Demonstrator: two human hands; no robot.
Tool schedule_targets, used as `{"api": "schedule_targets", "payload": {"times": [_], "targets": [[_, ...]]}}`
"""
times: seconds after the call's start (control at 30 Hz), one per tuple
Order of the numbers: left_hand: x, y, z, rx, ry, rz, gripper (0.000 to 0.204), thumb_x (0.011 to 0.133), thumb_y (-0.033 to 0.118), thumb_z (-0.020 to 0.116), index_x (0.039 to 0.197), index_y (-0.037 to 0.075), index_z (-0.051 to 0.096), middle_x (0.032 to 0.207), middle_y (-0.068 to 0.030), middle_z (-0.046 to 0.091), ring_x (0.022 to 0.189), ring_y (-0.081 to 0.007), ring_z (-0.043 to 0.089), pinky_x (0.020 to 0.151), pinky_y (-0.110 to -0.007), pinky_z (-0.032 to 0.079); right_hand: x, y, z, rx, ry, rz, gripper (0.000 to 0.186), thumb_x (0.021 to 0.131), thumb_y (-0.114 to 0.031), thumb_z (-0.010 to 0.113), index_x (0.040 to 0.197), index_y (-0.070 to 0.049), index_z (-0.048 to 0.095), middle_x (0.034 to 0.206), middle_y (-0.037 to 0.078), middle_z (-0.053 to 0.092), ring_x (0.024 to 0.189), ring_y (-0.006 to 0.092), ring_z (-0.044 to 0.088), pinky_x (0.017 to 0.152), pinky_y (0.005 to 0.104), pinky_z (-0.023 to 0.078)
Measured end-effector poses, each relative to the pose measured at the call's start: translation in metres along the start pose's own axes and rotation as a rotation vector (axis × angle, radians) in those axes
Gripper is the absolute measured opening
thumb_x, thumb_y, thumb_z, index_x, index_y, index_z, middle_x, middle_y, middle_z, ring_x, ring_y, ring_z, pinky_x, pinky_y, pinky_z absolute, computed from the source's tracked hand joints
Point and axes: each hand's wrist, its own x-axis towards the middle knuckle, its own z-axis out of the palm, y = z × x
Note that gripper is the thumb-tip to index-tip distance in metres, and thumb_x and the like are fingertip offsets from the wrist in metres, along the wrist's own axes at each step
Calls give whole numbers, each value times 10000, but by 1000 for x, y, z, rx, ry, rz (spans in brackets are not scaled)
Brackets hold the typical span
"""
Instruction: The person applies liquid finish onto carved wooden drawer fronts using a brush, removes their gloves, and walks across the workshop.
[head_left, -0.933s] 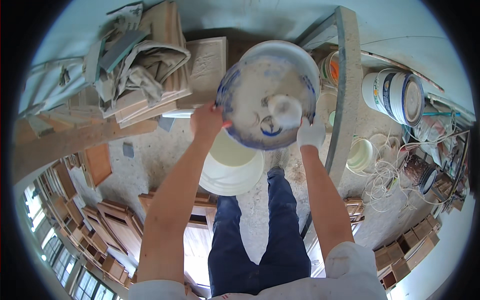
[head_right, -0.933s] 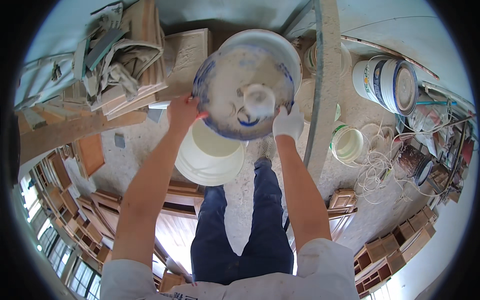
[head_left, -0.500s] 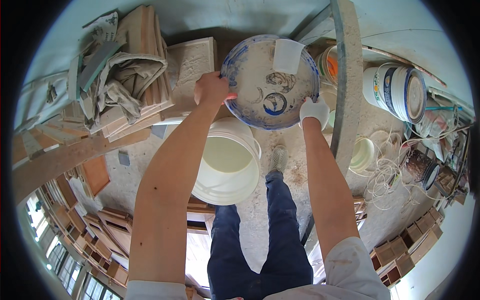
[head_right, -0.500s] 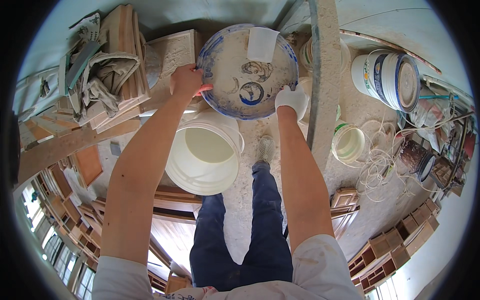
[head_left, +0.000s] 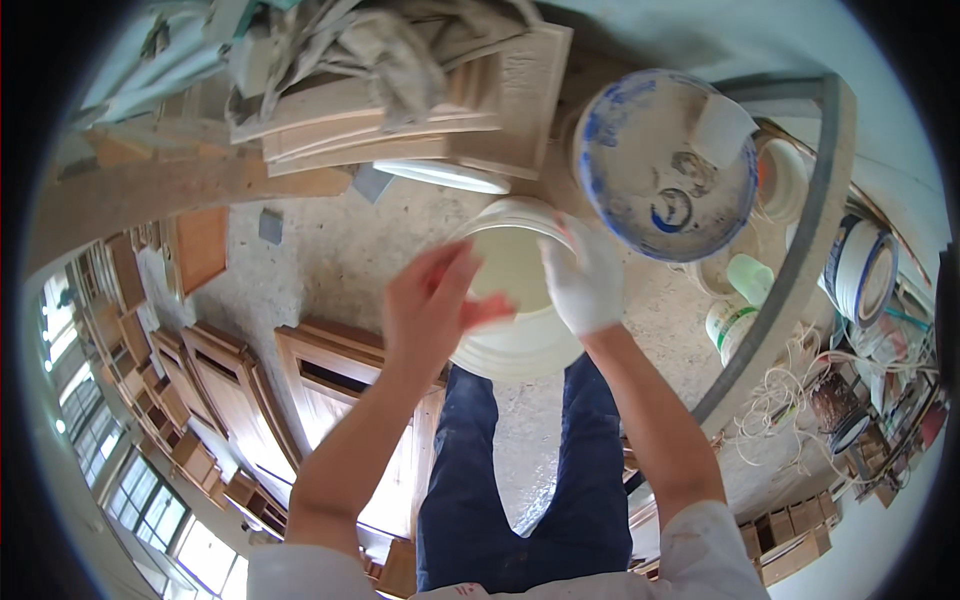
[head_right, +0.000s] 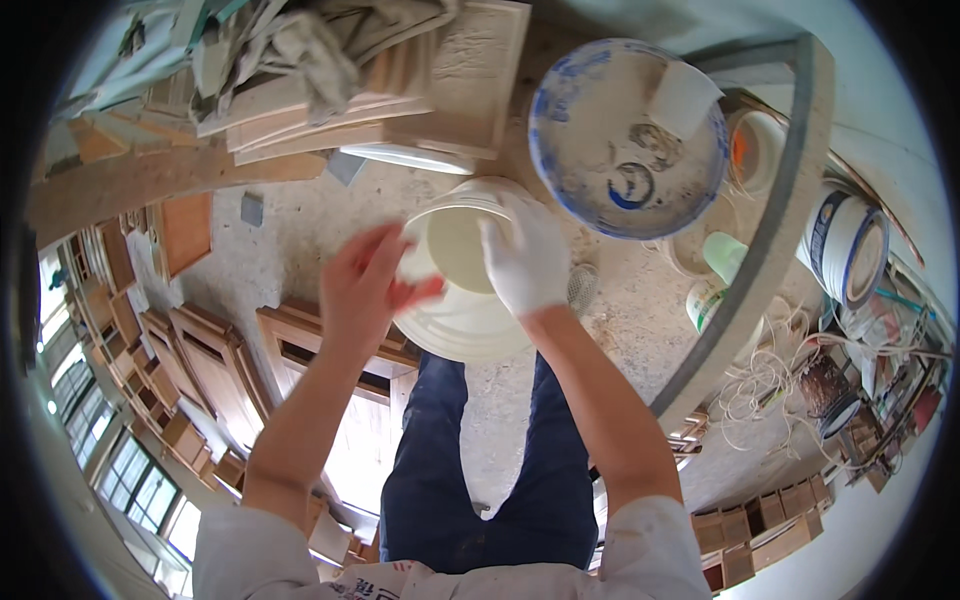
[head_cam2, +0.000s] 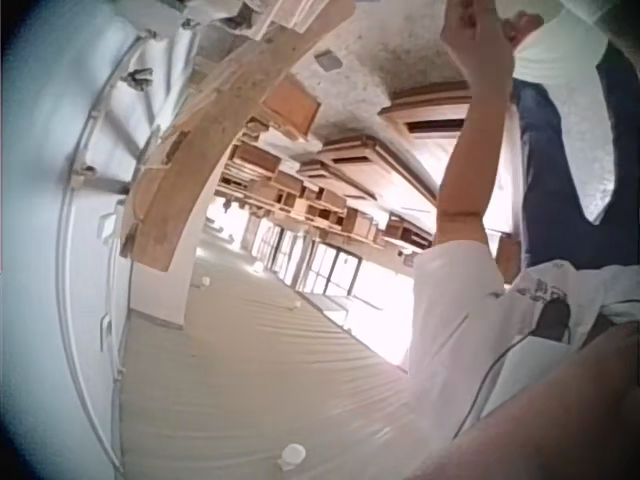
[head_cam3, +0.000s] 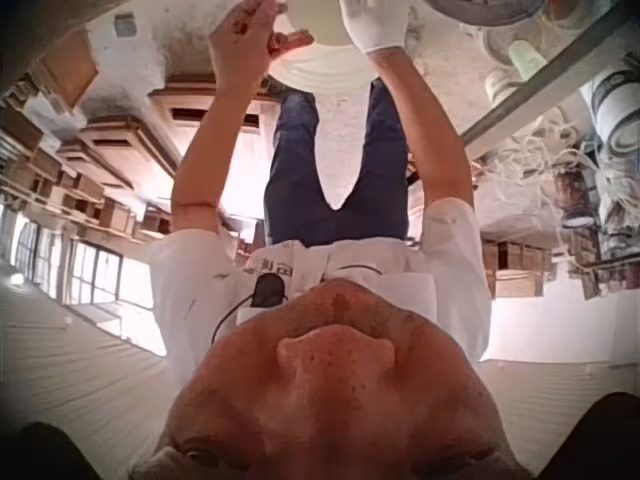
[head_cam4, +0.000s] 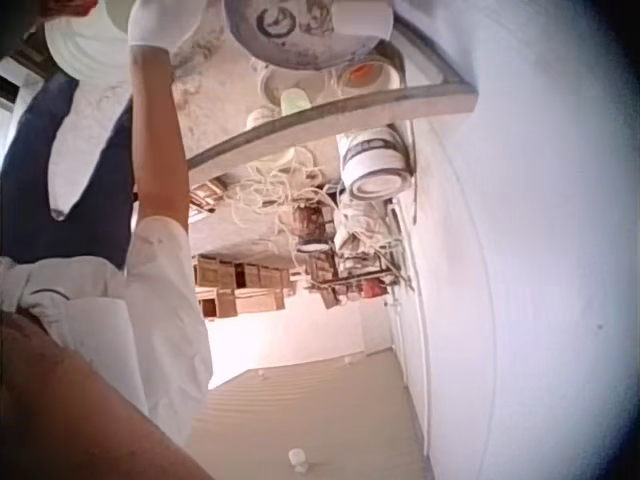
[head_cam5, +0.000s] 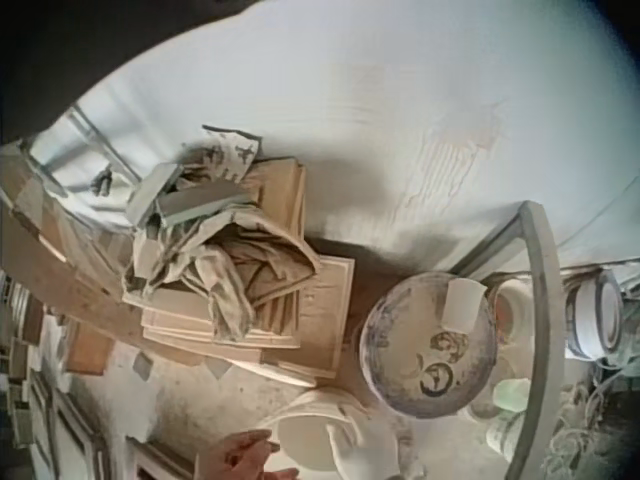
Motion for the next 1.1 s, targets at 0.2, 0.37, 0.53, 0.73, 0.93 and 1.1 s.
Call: {"api": "schedule_targets", "payload": {"times": [0.2,0.37,0.53,0.73,0.93,1.1], "targets": [[-103,-77,-181,135,373,-333,265,1017,155,587,1214,-19,622,1015,-128,654,555,-98,541,579,-264,610,104,-34,160,-596,-254,-211,269,872,-218,659,1064,-31,686,918,137,705,789,346,678,700,463,551],[-163,-128,-262,-10,609,-536,264,1005,148,604,1199,-31,628,1019,-134,660,585,-108,545,561,-255,591,134,-52,222,-821,-428,-272,212,924,-124,513,888,-64,714,843,160,705,721,359,693,675,473,564],[-203,-168,-303,-149,644,-624,259,1004,141,606,1189,-38,631,1020,-138,658,601,-121,548,567,-264,602,95,-85,235,-911,-281,-545,190,919,-127,515,854,-70,684,786,138,677,613,319,661,562,476,532],[-207,-171,-322,-138,512,-599,269,1000,128,606,1206,-44,622,1025,-145,650,611,-133,563,566,-271,610,0,-191,181,-544,92,-717,114,823,-164,700,788,-105,609,681,50,594,468,242,504,450,377,410],[-215,-137,-346,5,408,-530,281,991,109,608,1227,-44,613,1021,-146,648,609,-141,574,548,-263,593,-110,-197,62,73,-78,310,137,851,-128,709,787,-41,623,630,3,544,530,114,479,485,274,382],[-204,-119,-346,189,348,-523,302,976,99,611,1242,-45,608,1012,-147,656,618,-144,579,521,-246,554,-174,-89,10,611,153,922,117,865,-133,707,837,-22,685,661,23,609,541,92,483,461,231,377]]}}
